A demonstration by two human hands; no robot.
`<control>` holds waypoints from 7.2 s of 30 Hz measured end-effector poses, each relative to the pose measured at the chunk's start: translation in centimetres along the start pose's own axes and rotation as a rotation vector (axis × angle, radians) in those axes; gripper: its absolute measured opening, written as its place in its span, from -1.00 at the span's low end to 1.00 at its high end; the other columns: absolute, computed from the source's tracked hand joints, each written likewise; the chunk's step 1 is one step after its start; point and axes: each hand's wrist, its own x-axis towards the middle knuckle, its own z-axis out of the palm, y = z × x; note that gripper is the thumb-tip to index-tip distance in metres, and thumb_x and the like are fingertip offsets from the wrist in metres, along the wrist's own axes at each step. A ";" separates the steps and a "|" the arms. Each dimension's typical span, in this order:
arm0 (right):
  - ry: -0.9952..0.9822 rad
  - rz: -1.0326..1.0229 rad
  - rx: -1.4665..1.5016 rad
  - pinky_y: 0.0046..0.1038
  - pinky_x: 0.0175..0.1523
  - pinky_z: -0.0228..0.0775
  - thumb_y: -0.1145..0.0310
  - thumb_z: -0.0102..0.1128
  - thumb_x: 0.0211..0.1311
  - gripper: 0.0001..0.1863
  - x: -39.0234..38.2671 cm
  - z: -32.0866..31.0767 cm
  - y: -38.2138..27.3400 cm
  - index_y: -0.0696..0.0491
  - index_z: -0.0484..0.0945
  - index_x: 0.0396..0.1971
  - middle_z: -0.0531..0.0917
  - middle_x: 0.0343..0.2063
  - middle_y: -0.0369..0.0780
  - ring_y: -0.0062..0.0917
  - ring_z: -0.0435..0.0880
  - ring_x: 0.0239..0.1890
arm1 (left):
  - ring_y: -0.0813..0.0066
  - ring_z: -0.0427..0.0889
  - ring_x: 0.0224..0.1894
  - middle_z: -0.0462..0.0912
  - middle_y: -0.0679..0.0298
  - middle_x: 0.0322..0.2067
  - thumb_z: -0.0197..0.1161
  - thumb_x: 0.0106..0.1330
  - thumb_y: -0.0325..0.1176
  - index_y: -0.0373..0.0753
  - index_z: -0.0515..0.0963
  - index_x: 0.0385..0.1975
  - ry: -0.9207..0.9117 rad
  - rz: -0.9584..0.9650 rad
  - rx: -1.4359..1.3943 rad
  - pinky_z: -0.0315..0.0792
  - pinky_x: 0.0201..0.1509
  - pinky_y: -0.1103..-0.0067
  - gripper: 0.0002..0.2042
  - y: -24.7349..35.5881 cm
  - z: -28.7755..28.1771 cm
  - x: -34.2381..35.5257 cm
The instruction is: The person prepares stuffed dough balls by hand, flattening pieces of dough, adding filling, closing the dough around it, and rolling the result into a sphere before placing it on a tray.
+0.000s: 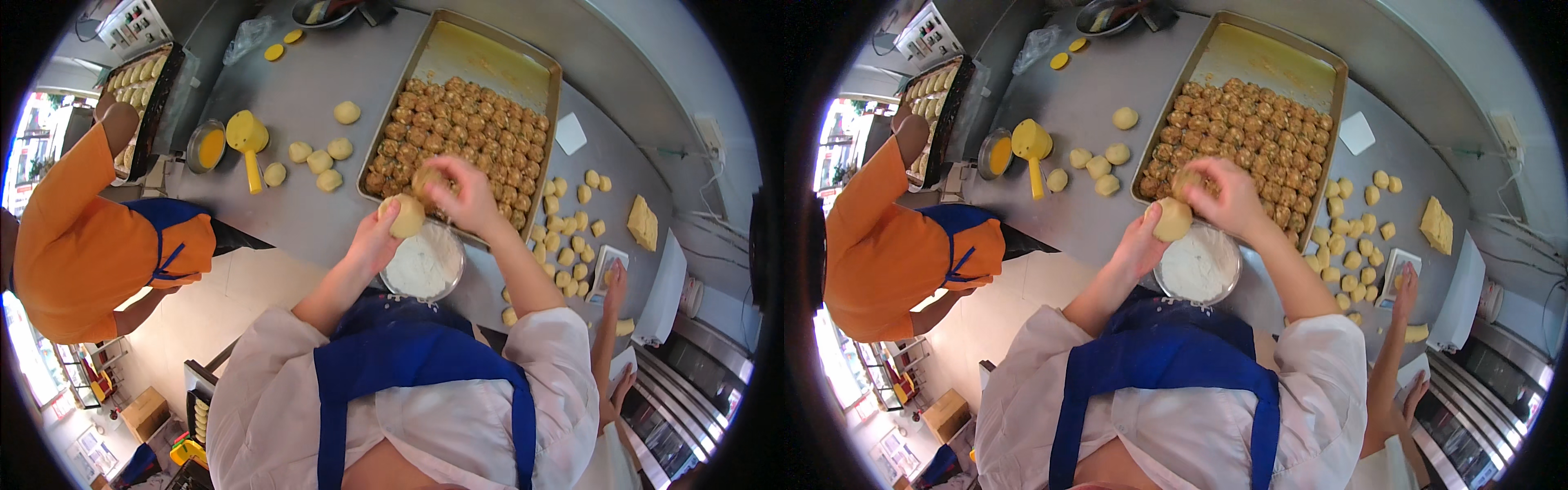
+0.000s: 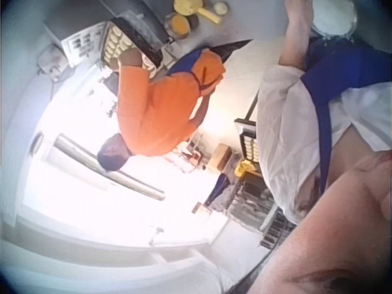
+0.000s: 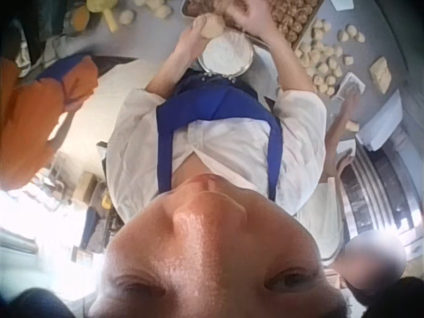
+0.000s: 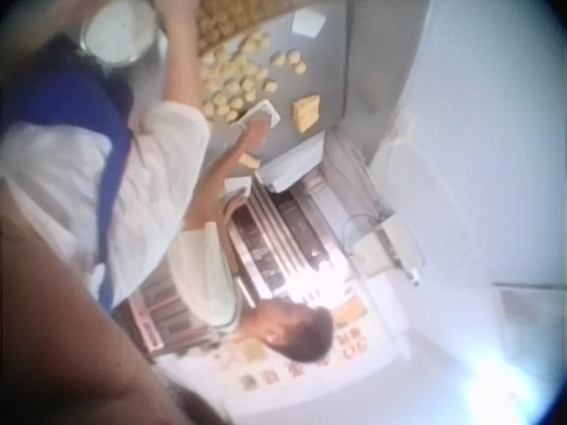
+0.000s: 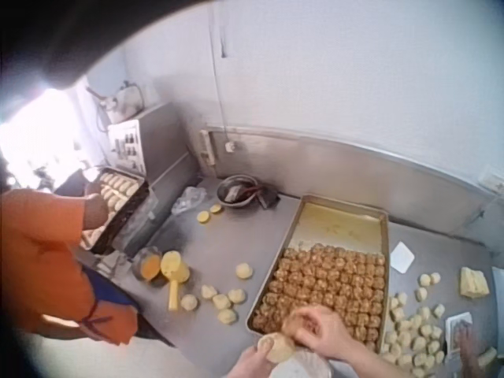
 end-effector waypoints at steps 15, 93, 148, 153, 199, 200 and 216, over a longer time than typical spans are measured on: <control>0.369 -0.075 0.192 -0.20 0.22 0.33 0.22 0.42 -0.05 -0.57 -13.9 5.0 -3.9 0.08 0.58 -0.16 0.54 0.03 -0.08 -0.18 0.52 0.10 | 0.38 0.49 0.19 0.47 0.19 0.13 0.03 0.50 -0.31 -0.29 0.33 0.19 -0.502 -0.274 0.135 0.43 0.27 0.40 -0.65 -2.0 2.6 -5.7; 0.749 -0.475 0.183 -0.18 0.15 0.36 0.43 -0.05 0.20 -0.80 -11.2 4.3 -9.6 0.10 0.59 -0.37 0.70 -0.22 -0.15 -0.27 0.65 -0.02 | 0.30 0.20 0.39 0.21 0.13 0.30 -0.12 0.40 -0.42 -0.21 -0.05 0.42 -0.621 0.311 0.381 0.11 0.46 0.36 -0.42 -3.2 7.8 -12.4; 0.546 0.206 -0.739 -0.29 -0.09 0.48 0.26 0.35 0.13 -0.53 -26.7 4.7 10.0 0.01 0.50 0.05 0.67 -0.29 -0.17 -0.25 0.63 -0.21 | 0.06 0.30 0.33 0.29 0.03 0.31 -0.14 0.49 -0.01 -0.28 0.17 0.33 0.084 0.000 -0.107 0.22 0.39 0.18 -0.44 4.8 -9.7 -3.2; 0.464 -0.106 -0.130 -0.28 0.02 0.46 0.22 0.41 0.07 -0.65 -17.3 10.3 -1.0 0.04 0.59 -0.17 0.67 -0.16 -0.15 -0.26 0.64 -0.11 | 0.17 0.49 0.15 0.53 0.13 0.05 -0.15 0.51 0.00 -0.23 0.40 0.14 -0.470 -0.608 -0.130 0.33 0.27 0.14 -0.54 -2.8 -5.1 -3.6; 0.501 -0.605 -0.303 -0.38 -0.39 0.47 0.32 0.42 -0.09 -0.69 -9.2 -0.3 -10.3 0.02 0.61 -0.29 0.66 -0.44 -0.28 -0.41 0.67 -0.44 | 0.14 0.22 0.36 0.29 0.08 0.29 -0.15 0.10 0.59 -0.20 0.24 0.30 -0.559 -0.051 -0.344 0.12 0.44 0.19 -0.01 0.8 9.1 -6.4; 0.458 -0.485 -0.297 -0.37 -0.41 0.47 0.31 0.43 -0.10 -0.71 -8.2 -0.4 -9.7 0.02 0.61 -0.33 0.67 -0.44 -0.26 -0.41 0.68 -0.44 | 0.14 0.29 0.32 0.34 0.08 0.25 -0.16 0.17 0.55 -0.19 0.25 0.28 -0.436 -0.064 -0.403 0.14 0.43 0.18 -0.07 0.4 8.1 -5.0; 0.006 0.411 -1.123 -0.04 0.38 0.04 -0.12 0.19 0.18 -0.43 21.1 -4.9 15.3 0.06 0.66 -0.03 0.50 0.16 -0.07 -0.18 0.29 0.29 | 0.16 0.52 0.16 0.52 0.12 0.10 0.11 0.45 -0.27 -0.30 0.37 0.17 0.096 -0.002 0.062 0.42 0.26 0.16 -0.63 -1.2 -1.4 -1.7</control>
